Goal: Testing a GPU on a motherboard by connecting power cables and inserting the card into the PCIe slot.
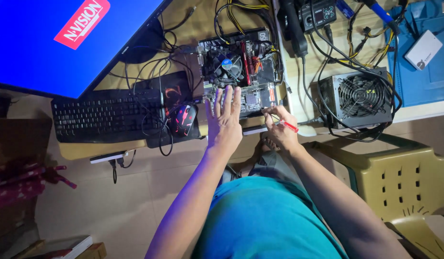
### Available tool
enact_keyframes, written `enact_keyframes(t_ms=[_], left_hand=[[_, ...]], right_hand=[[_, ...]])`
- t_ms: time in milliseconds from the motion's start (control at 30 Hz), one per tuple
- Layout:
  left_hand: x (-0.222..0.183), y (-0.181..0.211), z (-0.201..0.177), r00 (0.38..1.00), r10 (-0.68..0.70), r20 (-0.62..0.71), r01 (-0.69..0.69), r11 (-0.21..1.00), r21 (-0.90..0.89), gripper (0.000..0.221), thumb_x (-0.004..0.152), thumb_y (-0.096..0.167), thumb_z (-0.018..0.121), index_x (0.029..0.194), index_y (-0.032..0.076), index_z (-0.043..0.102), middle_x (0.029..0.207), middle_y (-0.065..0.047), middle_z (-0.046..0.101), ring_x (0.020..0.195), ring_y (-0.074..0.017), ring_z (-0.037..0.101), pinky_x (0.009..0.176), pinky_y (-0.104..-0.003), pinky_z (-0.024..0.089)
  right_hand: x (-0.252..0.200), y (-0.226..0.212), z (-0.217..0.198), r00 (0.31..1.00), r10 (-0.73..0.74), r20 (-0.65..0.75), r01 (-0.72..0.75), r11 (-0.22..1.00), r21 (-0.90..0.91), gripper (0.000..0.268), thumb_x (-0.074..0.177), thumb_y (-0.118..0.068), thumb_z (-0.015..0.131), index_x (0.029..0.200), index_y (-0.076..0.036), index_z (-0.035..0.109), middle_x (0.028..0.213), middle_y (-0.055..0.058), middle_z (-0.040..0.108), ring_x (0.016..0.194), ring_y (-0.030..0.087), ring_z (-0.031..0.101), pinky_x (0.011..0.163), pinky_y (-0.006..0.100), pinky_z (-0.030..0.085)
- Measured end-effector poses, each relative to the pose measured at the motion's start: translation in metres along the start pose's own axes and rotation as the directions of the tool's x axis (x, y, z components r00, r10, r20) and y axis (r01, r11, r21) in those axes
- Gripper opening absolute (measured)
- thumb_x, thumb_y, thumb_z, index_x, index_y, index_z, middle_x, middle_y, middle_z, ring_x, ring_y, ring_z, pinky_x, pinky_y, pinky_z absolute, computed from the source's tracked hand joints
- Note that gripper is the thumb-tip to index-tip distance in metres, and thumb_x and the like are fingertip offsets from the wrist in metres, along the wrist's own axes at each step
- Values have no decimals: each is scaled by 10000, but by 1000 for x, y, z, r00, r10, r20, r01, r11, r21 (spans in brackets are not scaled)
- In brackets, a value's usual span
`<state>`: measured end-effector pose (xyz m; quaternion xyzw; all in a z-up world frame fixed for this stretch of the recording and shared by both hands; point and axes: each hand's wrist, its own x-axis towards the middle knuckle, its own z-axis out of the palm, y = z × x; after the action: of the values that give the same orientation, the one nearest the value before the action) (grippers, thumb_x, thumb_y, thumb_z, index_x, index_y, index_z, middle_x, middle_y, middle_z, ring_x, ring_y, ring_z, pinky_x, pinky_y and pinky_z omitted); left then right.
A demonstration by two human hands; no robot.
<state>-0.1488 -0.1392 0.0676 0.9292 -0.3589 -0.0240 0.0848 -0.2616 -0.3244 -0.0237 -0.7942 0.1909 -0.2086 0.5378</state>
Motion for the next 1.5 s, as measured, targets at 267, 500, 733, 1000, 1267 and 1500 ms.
enact_keyframes(t_ms=[267, 500, 733, 1000, 1267, 1500], left_hand=[[2, -1, 2, 999, -14, 46, 16, 999, -30, 1076, 844, -6, 593, 1820, 194, 190, 1860, -126, 242, 1704, -403, 252, 1338, -705, 209], [2, -1, 3, 999, -22, 46, 24, 998, -51, 1094, 833, -18, 605, 1821, 201, 190, 1861, -128, 245, 1703, -406, 252, 1332, -720, 209], [2, -3, 8, 1000, -8, 18, 8, 999, -31, 1109, 828, -14, 627, 1822, 204, 187, 1856, -128, 245, 1697, -410, 249, 1319, -730, 235], [1, -3, 3, 1000, -1, 13, 2, 999, -34, 1103, 838, -1, 647, 1822, 199, 190, 1850, -131, 261, 1693, -408, 263, 1312, -733, 232], [12, -28, 4, 994, 84, 73, -86, 996, 27, 1069, 881, 23, 666, 1818, 247, 204, 1812, -79, 336, 1644, -340, 333, 1300, -654, 260], [17, -48, -1, 973, 228, 30, -229, 971, 60, 1128, 843, 147, 806, 1807, 203, 222, 1782, -83, 359, 1584, -336, 380, 1261, -630, 305]], right_hand=[[0, -10, 1, 1000, 10, 19, -9, 1000, -20, 75, 1031, -25, 795, 1104, -41, 787, 1046, 196, 832, 1068, 417, 805, 938, 509, 607], [1, -8, 1, 1000, 12, 28, -11, 999, -31, 82, 1039, -53, 807, 1116, -43, 782, 1053, 194, 826, 1077, 419, 799, 932, 518, 604], [0, -18, 1, 999, 29, 32, -28, 998, -55, 90, 1039, -74, 803, 1125, -51, 786, 1054, 197, 825, 1100, 433, 790, 922, 527, 596], [0, -10, 2, 999, 42, 20, -42, 999, -31, 79, 1055, -69, 786, 1133, -62, 776, 1053, 179, 833, 1105, 400, 800, 957, 500, 601], [-2, -14, 4, 998, 56, -41, -57, 998, -32, 91, 1043, -52, 783, 1132, -65, 774, 1043, 160, 832, 1096, 365, 802, 977, 497, 595], [-12, -15, 17, 987, 5, -163, -14, 999, -52, 138, 1011, -14, 833, 1133, -66, 796, 1047, 163, 815, 1118, 383, 791, 991, 502, 591]])
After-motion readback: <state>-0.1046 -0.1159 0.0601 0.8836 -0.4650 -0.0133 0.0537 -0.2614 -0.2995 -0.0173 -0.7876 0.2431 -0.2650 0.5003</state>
